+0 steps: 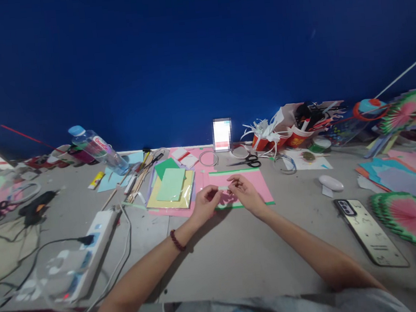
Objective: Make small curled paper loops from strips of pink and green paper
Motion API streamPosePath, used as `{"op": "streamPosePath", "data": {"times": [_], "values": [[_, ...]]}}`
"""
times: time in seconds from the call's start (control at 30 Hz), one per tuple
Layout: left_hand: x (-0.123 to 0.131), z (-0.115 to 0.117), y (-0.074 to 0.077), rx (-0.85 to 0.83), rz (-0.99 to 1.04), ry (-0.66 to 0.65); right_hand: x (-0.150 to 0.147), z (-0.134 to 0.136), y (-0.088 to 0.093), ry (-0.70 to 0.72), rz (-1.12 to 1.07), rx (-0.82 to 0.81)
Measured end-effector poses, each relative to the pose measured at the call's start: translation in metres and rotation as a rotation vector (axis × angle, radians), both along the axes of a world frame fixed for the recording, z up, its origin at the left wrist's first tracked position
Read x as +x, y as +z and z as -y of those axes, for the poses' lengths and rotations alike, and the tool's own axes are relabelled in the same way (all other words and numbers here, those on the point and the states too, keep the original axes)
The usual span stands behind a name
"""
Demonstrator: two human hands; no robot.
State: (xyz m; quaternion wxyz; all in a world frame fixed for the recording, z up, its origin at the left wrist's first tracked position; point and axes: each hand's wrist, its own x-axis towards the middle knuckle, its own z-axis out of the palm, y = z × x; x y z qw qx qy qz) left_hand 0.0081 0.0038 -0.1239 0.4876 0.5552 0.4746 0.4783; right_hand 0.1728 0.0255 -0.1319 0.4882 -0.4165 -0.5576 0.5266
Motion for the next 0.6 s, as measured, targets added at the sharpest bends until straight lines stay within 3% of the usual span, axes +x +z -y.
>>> {"op": "streamPosePath", "data": {"times": [0.6], "values": [[0.0011, -0.0006, -0.0007, -0.03, 0.007, 0.055, -0.0052, 0.0069, 0.0067, -0.043, 0.013, -0.068]]}}
